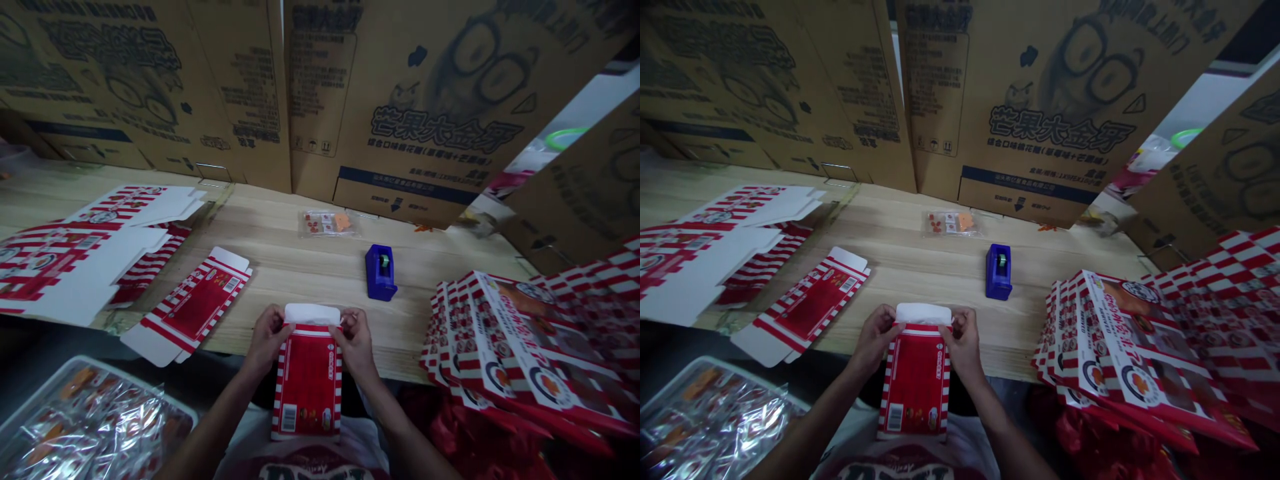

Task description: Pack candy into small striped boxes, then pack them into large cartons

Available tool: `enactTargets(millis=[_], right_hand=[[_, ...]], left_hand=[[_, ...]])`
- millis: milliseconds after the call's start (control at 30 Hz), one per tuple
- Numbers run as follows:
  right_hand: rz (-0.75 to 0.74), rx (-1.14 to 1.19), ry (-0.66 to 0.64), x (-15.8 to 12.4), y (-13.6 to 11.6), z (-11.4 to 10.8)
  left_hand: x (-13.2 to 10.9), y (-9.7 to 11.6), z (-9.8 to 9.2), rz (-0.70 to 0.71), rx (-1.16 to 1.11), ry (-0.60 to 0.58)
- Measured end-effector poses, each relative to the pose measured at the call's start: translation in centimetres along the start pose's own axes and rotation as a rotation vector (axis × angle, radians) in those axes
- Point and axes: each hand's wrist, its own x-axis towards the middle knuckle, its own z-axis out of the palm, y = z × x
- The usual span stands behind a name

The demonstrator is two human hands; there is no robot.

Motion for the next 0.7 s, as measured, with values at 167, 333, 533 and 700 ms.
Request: enactTargets(millis=[167,333,533,700], right_hand=[[0.107,0.048,-0.241,0.7,-1.2,-0.2],[0.008,-0.081,-0.21,1.4,-1.0,-0.5],[-0.125,-0.154,-0.222,0.5,-0.2,-1.0],[-0.091,-0.176,-0.332,0.5,-1.2,-1.6]], left_hand=[[0.5,1.5,-0.6,-0.113,-0.183,-0.264],[1.0,0.8,-0.5,-0.147,-0.213,-0.243],[1.1,0.5,-1.0,0.067,0.087,-0.249],[0.9,2.1,-2.0,0.229,0.306,-0.347]])
